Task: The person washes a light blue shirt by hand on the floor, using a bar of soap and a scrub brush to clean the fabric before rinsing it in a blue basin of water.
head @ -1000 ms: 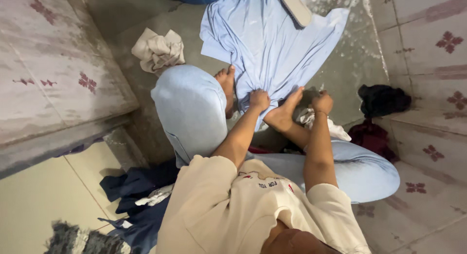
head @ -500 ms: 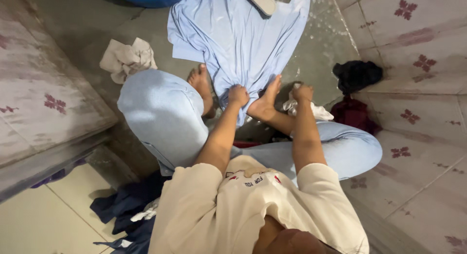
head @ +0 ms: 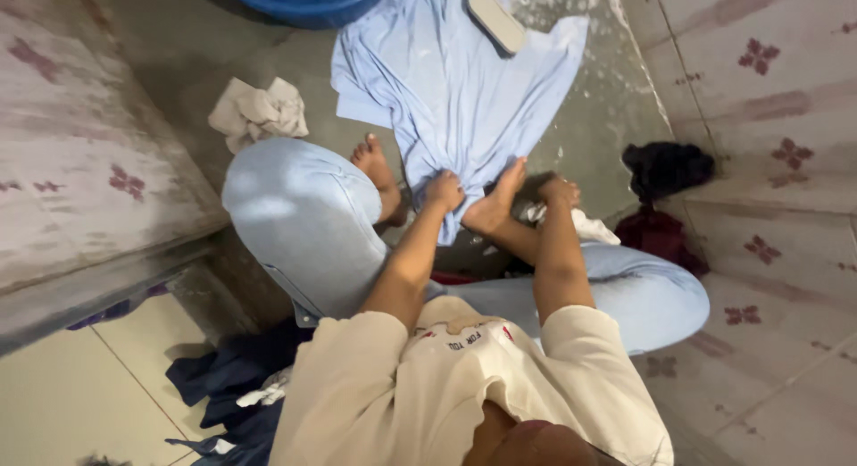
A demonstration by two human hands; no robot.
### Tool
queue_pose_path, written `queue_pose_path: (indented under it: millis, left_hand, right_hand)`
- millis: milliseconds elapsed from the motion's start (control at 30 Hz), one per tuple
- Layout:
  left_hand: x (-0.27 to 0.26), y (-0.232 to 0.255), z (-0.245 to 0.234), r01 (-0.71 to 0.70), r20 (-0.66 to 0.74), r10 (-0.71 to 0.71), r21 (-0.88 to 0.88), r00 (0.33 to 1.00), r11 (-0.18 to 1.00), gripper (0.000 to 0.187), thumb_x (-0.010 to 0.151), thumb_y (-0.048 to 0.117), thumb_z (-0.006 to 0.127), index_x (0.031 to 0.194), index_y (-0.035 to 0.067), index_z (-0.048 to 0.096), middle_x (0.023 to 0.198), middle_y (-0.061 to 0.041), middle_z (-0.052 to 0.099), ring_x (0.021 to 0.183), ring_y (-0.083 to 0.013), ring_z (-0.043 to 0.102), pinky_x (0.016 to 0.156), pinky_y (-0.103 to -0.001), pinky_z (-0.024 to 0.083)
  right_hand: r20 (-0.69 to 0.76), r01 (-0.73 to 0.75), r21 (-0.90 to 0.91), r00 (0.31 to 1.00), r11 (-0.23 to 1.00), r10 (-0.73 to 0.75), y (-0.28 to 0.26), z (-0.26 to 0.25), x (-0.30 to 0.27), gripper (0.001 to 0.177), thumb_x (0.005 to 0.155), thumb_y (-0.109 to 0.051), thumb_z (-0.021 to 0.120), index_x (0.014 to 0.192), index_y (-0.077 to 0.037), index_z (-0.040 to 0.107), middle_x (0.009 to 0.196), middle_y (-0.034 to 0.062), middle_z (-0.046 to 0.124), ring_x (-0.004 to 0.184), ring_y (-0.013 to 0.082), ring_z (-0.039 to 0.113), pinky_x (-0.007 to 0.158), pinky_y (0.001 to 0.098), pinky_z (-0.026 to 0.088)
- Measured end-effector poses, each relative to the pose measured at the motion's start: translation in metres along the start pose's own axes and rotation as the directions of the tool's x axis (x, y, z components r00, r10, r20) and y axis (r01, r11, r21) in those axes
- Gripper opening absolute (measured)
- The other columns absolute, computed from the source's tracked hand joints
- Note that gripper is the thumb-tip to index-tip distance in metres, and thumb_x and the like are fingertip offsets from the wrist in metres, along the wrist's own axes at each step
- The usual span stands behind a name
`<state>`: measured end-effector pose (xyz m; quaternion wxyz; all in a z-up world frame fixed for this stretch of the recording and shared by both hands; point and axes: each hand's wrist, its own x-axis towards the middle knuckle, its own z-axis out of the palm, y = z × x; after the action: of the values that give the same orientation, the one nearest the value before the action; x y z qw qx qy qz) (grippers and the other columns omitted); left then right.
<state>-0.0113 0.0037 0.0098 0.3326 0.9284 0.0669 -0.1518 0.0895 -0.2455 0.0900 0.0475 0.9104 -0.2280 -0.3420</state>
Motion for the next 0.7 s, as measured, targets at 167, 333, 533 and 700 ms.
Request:
queue_pose_path:
  millis: [167, 333, 533, 700]
  left_hand:
    - [0.026, -0.013, -0.015, 0.006, -0.103, -0.013, -0.063, 0.995, 0.998, 0.033, 0.088, 0.034, 0.064, 0.109, 0.009, 0.070, 0.122, -0.017, 0.065, 0.110, -0.0375, 0.065, 0.094, -0.052, 0.053]
    - [0.170, -0.026, -0.102, 0.013, -0.426, -0.024, -0.028, 0.905, 1.000, 0.051, 0.085, 0.036, 0.067, 0.124, 0.004, 0.061, 0.128, -0.019, 0.061, 0.113, -0.0374, 0.061, 0.092, -0.051, 0.051]
    - [0.286, -0.085, -0.262, -0.025, -0.855, -0.092, -0.122, 0.511, 0.992, 0.028, 0.094, 0.031, 0.063, 0.106, 0.007, 0.071, 0.112, -0.013, 0.070, 0.106, -0.0363, 0.065, 0.090, -0.048, 0.053]
    - [0.290, -0.189, -0.333, 0.395, -0.258, -0.421, -0.147, 0.870, 0.907, 0.065, 0.093, 0.060, 0.060, 0.119, 0.000, 0.070, 0.129, -0.026, 0.062, 0.122, -0.0406, 0.059, 0.103, -0.048, 0.047]
  right_hand:
    - [-0.044, -0.022, 0.080, 0.999, 0.997, 0.026, 0.008, 0.018, 0.029, 0.063, 0.086, -0.033, 0.069, 0.144, -0.014, 0.055, 0.141, 0.0192, 0.045, 0.128, 0.0384, 0.042, 0.098, 0.0508, 0.044]
    - [-0.272, 0.170, 0.553, 0.962, 0.816, -0.016, -0.033, -0.010, 0.075, 0.048, 0.086, -0.023, 0.067, 0.132, -0.011, 0.061, 0.111, 0.0121, 0.055, 0.097, 0.0271, 0.051, 0.079, 0.0419, 0.047]
    - [-0.607, 0.656, 0.664, 0.753, 0.359, -0.255, -0.155, -0.046, 0.066, 0.031, 0.087, -0.008, 0.062, 0.117, -0.006, 0.070, 0.075, 0.0046, 0.064, 0.064, 0.0137, 0.058, 0.060, 0.0298, 0.049]
    - [-0.492, 0.553, 0.831, 0.683, -0.059, -0.540, -0.205, -0.016, 0.052, 0.035, 0.091, 0.006, 0.051, 0.120, 0.000, 0.070, 0.074, 0.0020, 0.059, 0.066, 0.0114, 0.057, 0.060, 0.0261, 0.048]
